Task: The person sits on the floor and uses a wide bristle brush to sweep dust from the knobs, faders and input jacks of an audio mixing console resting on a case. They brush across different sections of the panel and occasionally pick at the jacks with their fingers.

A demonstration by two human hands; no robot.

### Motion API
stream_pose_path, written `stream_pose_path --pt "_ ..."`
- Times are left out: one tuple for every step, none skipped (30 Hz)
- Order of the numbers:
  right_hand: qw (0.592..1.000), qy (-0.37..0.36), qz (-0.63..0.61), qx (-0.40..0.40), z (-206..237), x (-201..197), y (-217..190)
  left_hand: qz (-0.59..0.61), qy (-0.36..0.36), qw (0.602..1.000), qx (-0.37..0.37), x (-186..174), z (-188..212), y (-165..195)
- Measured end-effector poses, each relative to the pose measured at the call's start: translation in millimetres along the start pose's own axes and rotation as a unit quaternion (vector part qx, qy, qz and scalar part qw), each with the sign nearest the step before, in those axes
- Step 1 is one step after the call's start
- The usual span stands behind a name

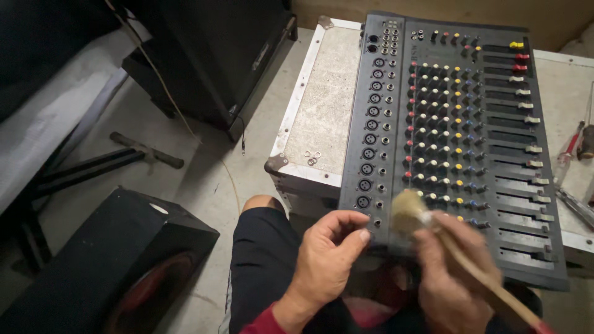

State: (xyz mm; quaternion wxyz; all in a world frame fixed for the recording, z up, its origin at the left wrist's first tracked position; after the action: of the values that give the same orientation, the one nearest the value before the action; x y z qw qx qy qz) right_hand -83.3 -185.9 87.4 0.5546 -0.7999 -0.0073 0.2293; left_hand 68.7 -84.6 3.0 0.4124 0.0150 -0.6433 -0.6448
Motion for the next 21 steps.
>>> stream_pose_path --pt "0.999 0.033 -0.03 -0.002 -7.3 -2.9 -5.7 0.007 0.007 1.0 0.004 -2.4 -2.1 0.4" --pt "0.996 0.064 -0.061 -0.004 -14.4 -6.0 -10.1 0.014 0.015 1.0 0.009 -6.0 -4.9 1.2" --pt "0.994 0.057 -0.093 0.001 -21.1 -4.9 -12.1 0.02 0.026 0.999 0.013 -10.3 -6.5 1.6" --pt "0.991 0.051 -0.125 0.005 -28.4 -5.2 -13.3 0.023 0.029 0.999 0.02 -13.5 -8.3 2.8" --pt "0.987 0.045 -0.157 0.007 -34.3 -5.0 -14.0 0.027 0.031 0.999 0.029 -16.5 -10.4 4.4" --pt "0.977 0.032 -0.211 0.027 -37.8 -1.9 -11.1 0.031 0.033 0.998 0.037 -18.6 -13.2 5.9" --pt "0.963 0.02 -0.264 0.047 -39.6 2.1 -7.9 0.032 0.041 0.998 0.036 -20.5 -16.2 5.7" --pt "0.947 0.007 -0.314 0.067 -39.4 6.8 -4.4 0.035 0.05 0.998 0.035 -21.1 -18.6 5.0" --pt "0.947 -0.016 -0.312 0.07 -37.5 13.2 -3.8 0.038 0.058 0.997 0.032 -21.3 -20.8 4.2" --pt "0.947 -0.039 -0.309 0.074 -33.5 20.1 -2.6 0.052 0.05 0.997 0.042 -18.9 -22.4 5.4" --pt "0.947 -0.061 -0.306 0.079 -30.5 24.9 -0.9 0.066 0.041 0.996 0.05 -16.4 -24.1 6.5" --pt "0.968 -0.104 -0.211 0.082 -29.4 28.2 0.9 0.079 0.033 0.995 0.059 -14.5 -25.6 8.1" --pt "0.979 -0.146 -0.116 0.085 -28.4 30.0 3.8 0.07 0.039 0.995 0.06 -16.3 -27.3 9.7" --pt "0.978 -0.187 -0.019 0.087 -27.5 33.0 8.0 0.061 0.047 0.995 0.063 -20.2 -29.6 12.4" --pt "0.981 -0.16 -0.03 0.108 -29.2 26.4 13.7 0.051 0.055 0.995 0.064 -25.2 -30.8 15.0" --pt "0.982 -0.132 -0.04 0.129 -32.7 17.7 19.3 0.052 0.063 0.995 0.066 -29.5 -33.7 17.5" --pt "0.982 -0.104 -0.049 0.147 -36.4 10.4 24.4 0.053 0.071 0.994 0.07 -34.0 -37.9 20.4" --pt "0.985 -0.082 -0.079 0.132 -39.1 5.3 24.0 0.055 0.081 0.992 0.073 -39.1 -39.5 22.7" --pt "0.985 -0.06 -0.109 0.117 -40.8 0.2 23.3 0.051 0.087 0.992 0.073 -42.9 -40.6 23.9" --pt "0.984 -0.036 -0.138 0.102 -42.1 -4.4 22.7 0.048 0.091 0.992 0.072 -45.9 -42.4 24.7" --pt "0.985 -0.026 -0.148 0.087 -43.1 -5.4 22.1 0.045 0.094 0.992 0.071 -48.1 -44.1 24.8"
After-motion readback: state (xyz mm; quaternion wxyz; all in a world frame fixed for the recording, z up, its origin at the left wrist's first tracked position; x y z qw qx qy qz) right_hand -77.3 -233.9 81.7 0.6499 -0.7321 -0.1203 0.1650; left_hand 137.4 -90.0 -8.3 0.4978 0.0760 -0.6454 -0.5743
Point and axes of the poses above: each hand's wrist, its own z-axis away from the middle knuckle, its own x-axis out of the palm, y = z × x, the point moved 8 cm from there along -z, towards the middle knuckle, and after that the axes turned 3 degrees about -y, right-handed, at the moved point
